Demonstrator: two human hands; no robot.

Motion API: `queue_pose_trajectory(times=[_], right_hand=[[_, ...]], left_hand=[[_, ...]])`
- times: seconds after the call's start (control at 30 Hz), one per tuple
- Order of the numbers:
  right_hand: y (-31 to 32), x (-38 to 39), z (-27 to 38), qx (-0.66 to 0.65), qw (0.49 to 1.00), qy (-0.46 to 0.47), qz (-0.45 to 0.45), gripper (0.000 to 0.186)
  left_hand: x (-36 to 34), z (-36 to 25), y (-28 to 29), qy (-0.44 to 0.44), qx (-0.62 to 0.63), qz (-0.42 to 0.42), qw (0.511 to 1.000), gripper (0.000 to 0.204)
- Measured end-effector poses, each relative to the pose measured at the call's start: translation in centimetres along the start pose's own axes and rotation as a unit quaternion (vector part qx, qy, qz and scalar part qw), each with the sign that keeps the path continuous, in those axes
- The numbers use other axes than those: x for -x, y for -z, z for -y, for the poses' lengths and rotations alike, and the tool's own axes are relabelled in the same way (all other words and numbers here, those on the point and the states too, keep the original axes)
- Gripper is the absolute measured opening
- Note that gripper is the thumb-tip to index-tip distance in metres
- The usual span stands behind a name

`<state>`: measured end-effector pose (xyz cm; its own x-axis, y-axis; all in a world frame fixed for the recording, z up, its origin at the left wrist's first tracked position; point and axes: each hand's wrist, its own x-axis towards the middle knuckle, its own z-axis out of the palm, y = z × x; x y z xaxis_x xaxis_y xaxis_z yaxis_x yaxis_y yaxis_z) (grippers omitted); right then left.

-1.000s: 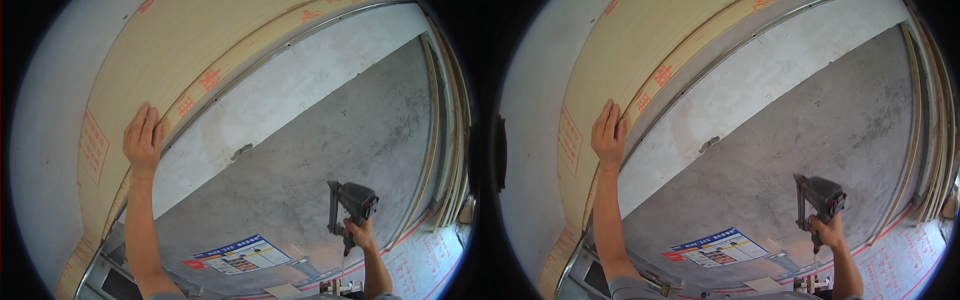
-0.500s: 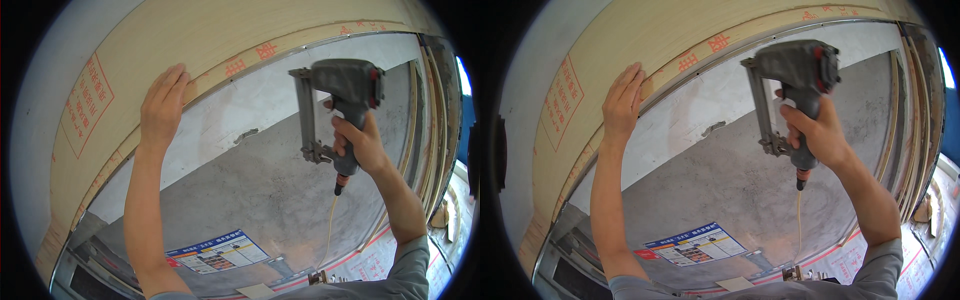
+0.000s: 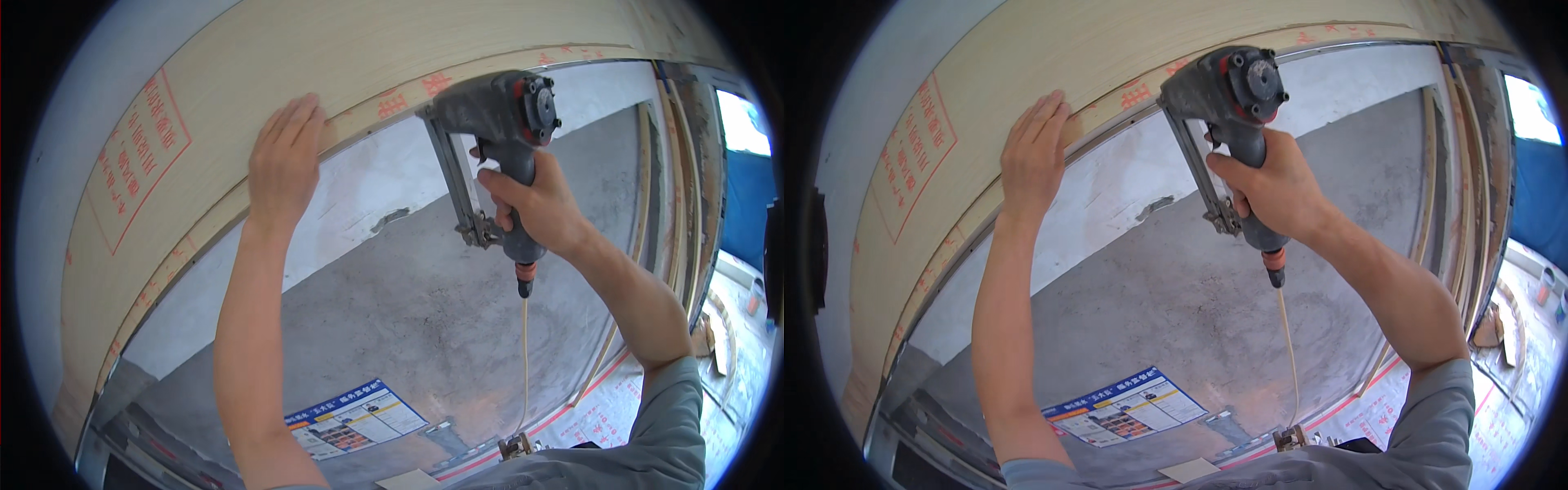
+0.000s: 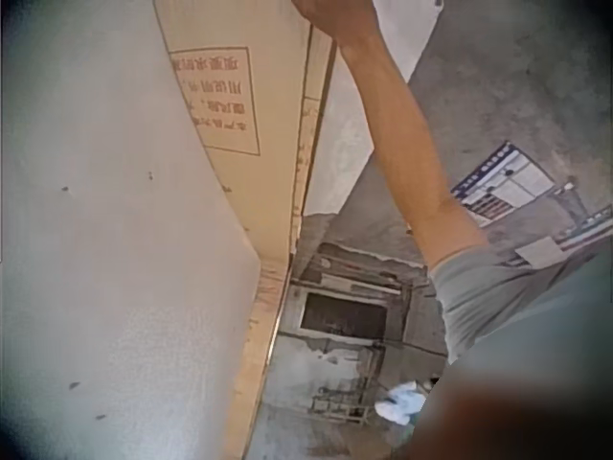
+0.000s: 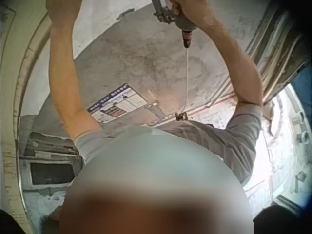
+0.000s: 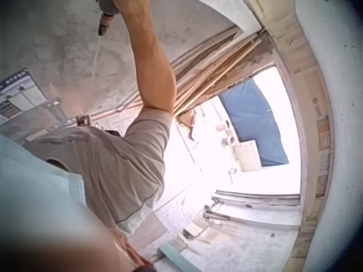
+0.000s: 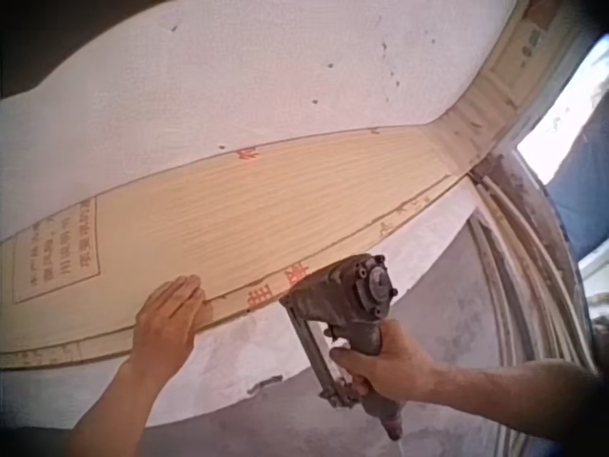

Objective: Installing wooden wall panels onto a frame using a pneumatic nail gun.

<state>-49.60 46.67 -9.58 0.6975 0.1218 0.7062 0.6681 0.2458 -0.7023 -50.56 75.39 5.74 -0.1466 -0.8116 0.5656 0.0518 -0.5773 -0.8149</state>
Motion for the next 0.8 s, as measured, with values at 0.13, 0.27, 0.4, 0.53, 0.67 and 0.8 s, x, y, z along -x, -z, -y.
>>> queue_pose_trajectory(times=[0.13, 0.27, 0.4, 0.53, 0.67, 0.8], right_hand=[[4.7, -1.2, 1.2, 0.023, 0.995, 0.023, -0.09, 0.018], [11.8, -3.9, 2.2, 0.063, 0.988, 0.034, -0.135, 0.022], [14.7, -5.3, 3.9, 0.114, 0.98, 0.002, -0.163, 0.023], [14.2, -6.4, 3.8, 0.076, 0.991, 0.024, -0.11, 0.018], [13.1, -6.9, 3.4, 0.065, 0.992, -0.008, -0.107, 0.02], [14.0, -6.7, 3.3, 0.081, 0.989, -0.016, -0.123, 0.021]], left_hand=[[-0.1, -0.9, 1.9, 0.045, 0.03, 0.031, 0.998, 0.023], [4.2, -5.1, 1.2, 0.324, 0.399, 0.112, 0.85, 0.032], [3.8, -9.5, -3.9, 0.55, 0.749, 0.019, 0.369, 0.067], [-1.6, -8.6, -6.6, 0.491, 0.786, -0.269, 0.261, 0.064], [-2.9, -7.7, -9.0, 0.538, 0.72, -0.34, 0.276, 0.06], [-2.7, -7.9, -9.6, 0.52, 0.72, -0.339, 0.31, 0.059]])
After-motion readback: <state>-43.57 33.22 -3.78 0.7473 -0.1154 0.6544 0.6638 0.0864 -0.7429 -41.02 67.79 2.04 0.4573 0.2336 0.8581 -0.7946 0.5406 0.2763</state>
